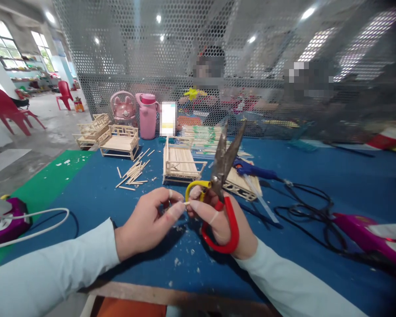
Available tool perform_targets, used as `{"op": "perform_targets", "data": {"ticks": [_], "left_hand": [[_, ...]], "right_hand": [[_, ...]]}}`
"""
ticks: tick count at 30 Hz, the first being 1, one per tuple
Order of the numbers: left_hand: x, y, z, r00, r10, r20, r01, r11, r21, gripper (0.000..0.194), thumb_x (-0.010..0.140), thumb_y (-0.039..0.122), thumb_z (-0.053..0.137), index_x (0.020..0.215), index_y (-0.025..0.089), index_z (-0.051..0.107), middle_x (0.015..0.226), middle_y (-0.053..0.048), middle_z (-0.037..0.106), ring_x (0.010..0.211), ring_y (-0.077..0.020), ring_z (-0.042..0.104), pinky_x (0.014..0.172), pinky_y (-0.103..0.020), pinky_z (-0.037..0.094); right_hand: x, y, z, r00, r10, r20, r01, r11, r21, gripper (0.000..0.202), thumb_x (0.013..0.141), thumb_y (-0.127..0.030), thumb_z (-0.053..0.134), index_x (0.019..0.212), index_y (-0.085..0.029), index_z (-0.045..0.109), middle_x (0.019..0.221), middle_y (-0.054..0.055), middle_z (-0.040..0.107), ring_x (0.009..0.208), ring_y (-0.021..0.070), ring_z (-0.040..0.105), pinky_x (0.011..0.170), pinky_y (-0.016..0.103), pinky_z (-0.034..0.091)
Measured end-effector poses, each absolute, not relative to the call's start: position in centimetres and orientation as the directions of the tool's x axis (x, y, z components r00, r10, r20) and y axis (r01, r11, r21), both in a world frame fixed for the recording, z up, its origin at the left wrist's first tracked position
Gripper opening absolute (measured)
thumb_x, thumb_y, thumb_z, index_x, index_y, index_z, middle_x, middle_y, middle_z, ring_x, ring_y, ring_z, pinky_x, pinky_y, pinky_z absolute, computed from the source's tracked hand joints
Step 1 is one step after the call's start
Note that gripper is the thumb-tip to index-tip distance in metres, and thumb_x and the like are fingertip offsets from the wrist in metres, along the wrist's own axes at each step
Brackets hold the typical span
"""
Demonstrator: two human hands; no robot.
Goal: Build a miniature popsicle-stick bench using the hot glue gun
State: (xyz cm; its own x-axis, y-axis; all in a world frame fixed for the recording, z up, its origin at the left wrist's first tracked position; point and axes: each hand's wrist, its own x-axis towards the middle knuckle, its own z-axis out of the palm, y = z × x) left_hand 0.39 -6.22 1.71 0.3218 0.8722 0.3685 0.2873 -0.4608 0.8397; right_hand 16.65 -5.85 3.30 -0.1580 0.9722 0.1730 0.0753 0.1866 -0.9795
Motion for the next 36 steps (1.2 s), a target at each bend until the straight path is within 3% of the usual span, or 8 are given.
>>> {"op": "perform_targets", "data": {"ticks": [4,10,15,19,26,36], "left_hand": [[0.4,-6.2,1.8,0.349,0.854,0.386,0.347,-0.501,0.793,0.021,0.089,0.026,0.05,0.075,0.016,0.062,0.069,0.0,0.062,0.065,-0.011,0.053,0.064,-0.022,0.042],[-0.2,-5.8,2.6,0.109,0.883,0.458,0.313,-0.467,0.827,0.027,0.089,0.033,0.049,0.069,0.016,0.057,0.062,0.001,0.056,0.06,-0.0105,0.049,0.057,-0.022,0.039],[-0.3,-5.6,3.0,0.028,0.871,0.49,0.283,-0.477,0.832,0.027,0.089,0.035,0.049,0.072,0.016,0.06,0.062,0.001,0.055,0.055,-0.0096,0.046,0.053,-0.021,0.037],[-0.2,-5.6,3.2,0.053,0.858,0.511,0.292,-0.502,0.814,0.024,0.088,0.031,0.05,0.073,0.016,0.062,0.065,0.0,0.06,0.059,-0.0105,0.05,0.055,-0.021,0.039],[-0.2,-5.7,3.5,0.081,0.832,0.549,0.298,-0.545,0.783,0.023,0.088,0.029,0.052,0.074,0.016,0.063,0.066,0.0,0.063,0.057,-0.0097,0.05,0.054,-0.021,0.038],[-0.4,-6.0,3.3,0.075,0.816,0.574,0.317,-0.565,0.762,0.02,0.089,0.027,0.052,0.077,0.016,0.065,0.067,0.001,0.063,0.058,-0.0082,0.051,0.055,-0.02,0.039]], "right_hand": [[16.6,-6.2,4.2,-0.185,0.967,0.176,0.241,0.218,-0.946,0.016,0.068,-0.031,0.06,0.075,-0.02,0.05,0.066,-0.002,0.053,0.06,0.0132,0.052,0.062,0.028,0.047],[16.9,-6.3,4.2,-0.318,0.932,0.174,0.359,0.289,-0.888,0.028,0.079,-0.048,0.051,0.079,-0.02,0.048,0.069,-0.001,0.051,0.061,0.0129,0.048,0.06,0.028,0.044],[17.0,-6.4,3.4,-0.395,0.905,0.158,0.503,0.358,-0.787,0.034,0.08,-0.053,0.049,0.08,-0.019,0.048,0.07,0.0,0.052,0.063,0.0142,0.045,0.062,0.029,0.043],[17.1,-6.4,3.1,-0.437,0.883,0.173,0.497,0.397,-0.771,0.038,0.08,-0.057,0.047,0.078,-0.02,0.046,0.07,0.001,0.053,0.064,0.015,0.046,0.063,0.03,0.044],[17.1,-6.5,3.5,-0.463,0.843,0.273,0.376,0.466,-0.801,0.041,0.08,-0.059,0.05,0.081,-0.019,0.056,0.064,0.001,0.054,0.067,0.0174,0.05,0.064,0.029,0.046],[17.1,-6.6,3.5,-0.494,0.829,0.261,0.389,0.479,-0.787,0.05,0.081,-0.068,0.041,0.081,-0.02,0.055,0.065,0.001,0.051,0.062,0.0176,0.048,0.068,0.032,0.046]]}}
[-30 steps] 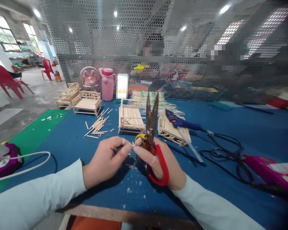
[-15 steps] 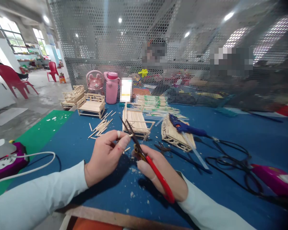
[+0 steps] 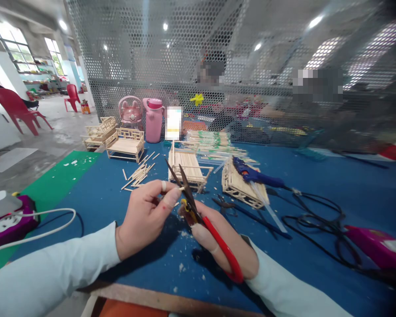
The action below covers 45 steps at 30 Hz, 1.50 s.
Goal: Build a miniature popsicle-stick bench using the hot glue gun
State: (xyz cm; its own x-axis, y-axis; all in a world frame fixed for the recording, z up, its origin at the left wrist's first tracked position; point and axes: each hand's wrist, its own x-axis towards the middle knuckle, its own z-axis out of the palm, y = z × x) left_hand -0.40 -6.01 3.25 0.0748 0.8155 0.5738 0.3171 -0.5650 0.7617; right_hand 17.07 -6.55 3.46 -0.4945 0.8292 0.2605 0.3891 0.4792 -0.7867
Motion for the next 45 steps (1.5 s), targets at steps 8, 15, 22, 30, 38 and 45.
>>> {"op": "perform_targets", "data": {"ticks": [8,15,22,30,38,45], "left_hand": [[-0.3,-6.0,3.5,0.095,0.794,0.6,0.349,-0.591,0.727,0.019,0.088,0.024,0.054,0.074,0.016,0.064,0.066,0.002,0.063,0.058,-0.0078,0.05,0.056,-0.019,0.038],[-0.5,-5.6,3.4,0.105,0.804,0.585,0.356,-0.58,0.732,0.024,0.089,0.026,0.052,0.071,0.015,0.062,0.064,0.001,0.062,0.059,-0.0091,0.052,0.055,-0.019,0.039],[-0.7,-4.9,2.0,0.45,0.602,0.659,0.445,-0.791,0.419,0.033,0.094,0.035,0.044,0.079,0.016,0.066,0.069,-0.003,0.067,0.063,-0.0116,0.058,0.061,-0.021,0.045],[-0.4,-5.1,1.7,0.419,0.582,0.697,0.439,-0.802,0.405,0.029,0.094,0.034,0.046,0.084,0.016,0.067,0.075,-0.004,0.071,0.067,-0.0112,0.062,0.063,-0.02,0.047],[0.2,-5.8,1.6,0.26,0.722,0.641,0.339,-0.69,0.64,0.012,0.087,0.022,0.059,0.084,0.016,0.069,0.078,-0.002,0.071,0.071,-0.0101,0.062,0.068,-0.018,0.047],[0.7,-5.9,1.1,0.274,0.746,0.607,0.194,-0.661,0.725,0.02,0.084,0.024,0.064,0.098,0.014,0.072,0.081,-0.005,0.068,0.075,-0.0119,0.062,0.069,-0.019,0.048]], "right_hand": [[16.9,-6.8,3.2,-0.442,0.86,0.256,0.419,0.45,-0.789,0.042,0.082,-0.06,0.045,0.072,-0.021,0.051,0.061,0.0,0.048,0.06,0.0154,0.044,0.059,0.028,0.041],[16.7,-6.5,3.0,-0.354,0.928,0.117,0.415,0.268,-0.869,0.04,0.079,-0.056,0.053,0.062,-0.02,0.044,0.055,-0.005,0.038,0.052,0.0101,0.033,0.05,0.025,0.032],[16.8,-5.4,2.3,-0.201,0.976,0.085,-0.027,0.081,-0.996,0.03,0.072,-0.045,0.068,0.072,-0.019,0.051,0.063,-0.003,0.051,0.055,0.0107,0.05,0.054,0.025,0.042],[16.3,-5.7,2.9,-0.249,0.967,0.054,-0.109,0.027,-0.994,0.023,0.066,-0.031,0.071,0.068,-0.019,0.052,0.063,-0.003,0.054,0.055,0.0106,0.056,0.055,0.024,0.047],[16.3,-5.5,2.8,-0.184,0.97,0.162,-0.078,0.149,-0.986,0.022,0.066,-0.03,0.072,0.069,-0.019,0.054,0.067,-0.001,0.056,0.06,0.0114,0.056,0.059,0.025,0.049],[16.1,-5.5,2.2,-0.104,0.968,0.227,-0.081,0.22,-0.972,0.023,0.065,-0.03,0.073,0.073,-0.021,0.054,0.073,-0.001,0.055,0.065,0.0123,0.054,0.066,0.027,0.049]]}}
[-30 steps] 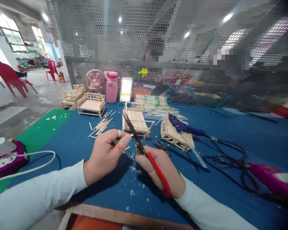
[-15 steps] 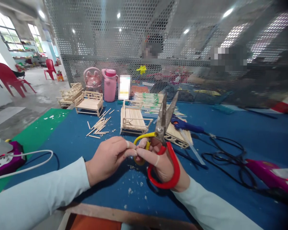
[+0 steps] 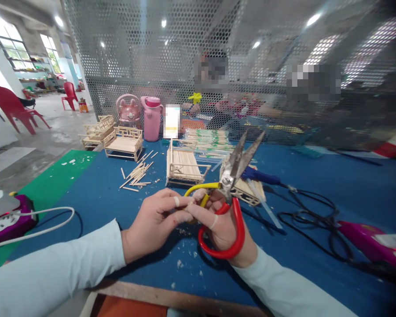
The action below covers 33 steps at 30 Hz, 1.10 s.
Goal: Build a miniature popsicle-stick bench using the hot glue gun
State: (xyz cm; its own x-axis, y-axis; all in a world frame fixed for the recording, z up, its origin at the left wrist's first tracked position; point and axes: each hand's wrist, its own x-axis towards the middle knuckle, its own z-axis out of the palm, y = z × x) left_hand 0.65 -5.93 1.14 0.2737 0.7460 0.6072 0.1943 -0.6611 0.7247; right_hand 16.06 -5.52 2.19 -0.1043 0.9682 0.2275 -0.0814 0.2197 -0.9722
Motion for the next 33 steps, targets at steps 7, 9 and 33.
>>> {"op": "perform_targets", "data": {"ticks": [7,9,33], "left_hand": [[0.0,-5.4,1.6,0.302,0.781,0.546,0.154,-0.606,0.781,0.017,0.085,0.025,0.062,0.075,0.016,0.071,0.07,-0.002,0.067,0.065,-0.0096,0.059,0.064,-0.018,0.044],[-0.2,-5.3,1.7,0.251,0.82,0.514,0.187,-0.562,0.806,0.019,0.086,0.026,0.06,0.072,0.016,0.068,0.068,0.0,0.065,0.063,-0.0094,0.056,0.061,-0.019,0.043],[-0.9,-5.5,3.3,0.183,0.729,0.66,0.37,-0.673,0.641,0.02,0.088,0.022,0.05,0.07,0.016,0.056,0.059,0.004,0.052,0.052,-0.0066,0.044,0.051,-0.018,0.035]], "right_hand": [[16.5,-5.4,1.9,-0.215,0.947,0.24,-0.044,0.236,-0.971,0.023,0.072,-0.037,0.069,0.074,-0.02,0.054,0.071,-0.001,0.052,0.064,0.012,0.051,0.063,0.026,0.046],[17.0,-5.4,1.6,-0.255,0.94,0.229,-0.014,0.233,-0.972,0.025,0.077,-0.043,0.064,0.079,-0.02,0.054,0.073,-0.001,0.052,0.064,0.012,0.05,0.06,0.026,0.046],[17.0,-6.7,3.4,-0.499,0.846,0.186,0.339,0.389,-0.857,0.043,0.079,-0.06,0.051,0.086,-0.018,0.055,0.071,0.001,0.052,0.063,0.0154,0.045,0.07,0.032,0.045]]}}
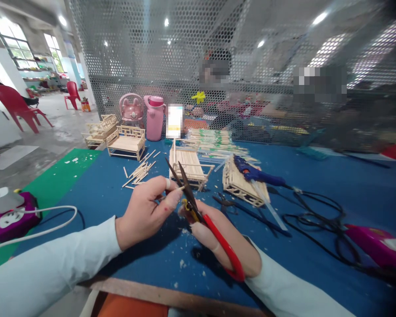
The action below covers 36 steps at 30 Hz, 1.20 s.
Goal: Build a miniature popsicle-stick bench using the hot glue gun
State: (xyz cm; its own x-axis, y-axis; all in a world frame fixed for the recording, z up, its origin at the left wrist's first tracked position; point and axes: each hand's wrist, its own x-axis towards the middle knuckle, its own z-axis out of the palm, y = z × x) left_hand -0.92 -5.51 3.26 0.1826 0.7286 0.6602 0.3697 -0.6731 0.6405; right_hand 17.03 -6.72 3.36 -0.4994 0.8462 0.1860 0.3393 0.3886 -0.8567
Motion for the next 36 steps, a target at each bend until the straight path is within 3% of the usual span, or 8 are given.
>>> {"op": "perform_targets", "data": {"ticks": [5,11,23,27,31,34,36], "left_hand": [[-1.0,-5.6,3.6,0.189,0.732,0.655,0.355,-0.673,0.649,0.02,0.087,0.021,0.05,0.068,0.016,0.055,0.06,0.003,0.054,0.053,-0.0066,0.045,0.051,-0.018,0.036],[-1.1,-5.4,3.9,0.224,0.713,0.665,0.344,-0.696,0.631,0.019,0.087,0.021,0.05,0.07,0.016,0.057,0.064,0.002,0.06,0.054,-0.0069,0.049,0.053,-0.018,0.038],[-1.1,-5.6,3.8,0.194,0.719,0.667,0.387,-0.681,0.621,0.021,0.088,0.022,0.05,0.069,0.016,0.057,0.059,0.003,0.055,0.053,-0.0067,0.046,0.052,-0.018,0.036],[-1.2,-5.5,3.8,0.17,0.736,0.655,0.39,-0.66,0.642,0.022,0.088,0.025,0.049,0.071,0.015,0.059,0.061,0.002,0.057,0.054,-0.0077,0.048,0.053,-0.018,0.037],[-1.8,-4.1,3.1,0.224,0.833,0.505,0.54,-0.538,0.647,0.028,0.089,0.031,0.049,0.072,0.015,0.065,0.063,-0.001,0.063,0.058,-0.0109,0.054,0.057,-0.021,0.04],[-2.3,-2.7,1.9,0.354,0.901,0.249,0.74,-0.433,0.515,0.026,0.086,0.032,0.054,0.075,0.016,0.071,0.071,-0.005,0.071,0.062,-0.0155,0.06,0.058,-0.025,0.04],[-2.6,-2.0,1.2,0.373,0.912,0.17,0.806,-0.409,0.428,0.023,0.084,0.033,0.057,0.076,0.017,0.073,0.078,-0.008,0.073,0.068,-0.0187,0.063,0.059,-0.026,0.041]], "right_hand": [[17.0,-6.7,3.4,-0.514,0.831,0.213,0.335,0.423,-0.842,0.044,0.079,-0.062,0.049,0.084,-0.019,0.054,0.07,0.001,0.05,0.062,0.0151,0.042,0.062,0.03,0.041],[17.0,-6.9,3.4,-0.511,0.835,0.206,0.339,0.416,-0.844,0.045,0.083,-0.063,0.043,0.077,-0.019,0.052,0.069,0.001,0.05,0.065,0.0158,0.044,0.065,0.03,0.041],[16.6,-7.4,3.1,-0.446,0.891,0.09,0.39,0.284,-0.876,0.05,0.08,-0.068,0.044,0.063,-0.021,0.042,0.058,-0.003,0.038,0.057,0.0121,0.034,0.051,0.025,0.032],[16.8,-7.0,3.0,-0.414,0.901,0.132,0.376,0.301,-0.877,0.051,0.077,-0.07,0.046,0.063,-0.021,0.045,0.058,-0.002,0.04,0.056,0.012,0.035,0.051,0.026,0.033],[17.8,-5.9,2.2,-0.217,0.951,0.221,0.248,0.273,-0.93,0.047,0.079,-0.067,0.046,0.074,-0.021,0.056,0.056,-0.003,0.042,0.051,0.0123,0.038,0.049,0.027,0.034],[18.6,-5.0,1.7,-0.073,0.965,0.253,0.118,0.26,-0.958,0.051,0.075,-0.073,0.046,0.077,-0.022,0.057,0.056,-0.002,0.043,0.05,0.0126,0.04,0.048,0.028,0.035],[18.9,-4.6,1.7,-0.026,0.97,0.241,0.078,0.242,-0.967,0.052,0.072,-0.075,0.047,0.073,-0.023,0.055,0.056,-0.002,0.041,0.049,0.0122,0.038,0.046,0.028,0.034]]}}
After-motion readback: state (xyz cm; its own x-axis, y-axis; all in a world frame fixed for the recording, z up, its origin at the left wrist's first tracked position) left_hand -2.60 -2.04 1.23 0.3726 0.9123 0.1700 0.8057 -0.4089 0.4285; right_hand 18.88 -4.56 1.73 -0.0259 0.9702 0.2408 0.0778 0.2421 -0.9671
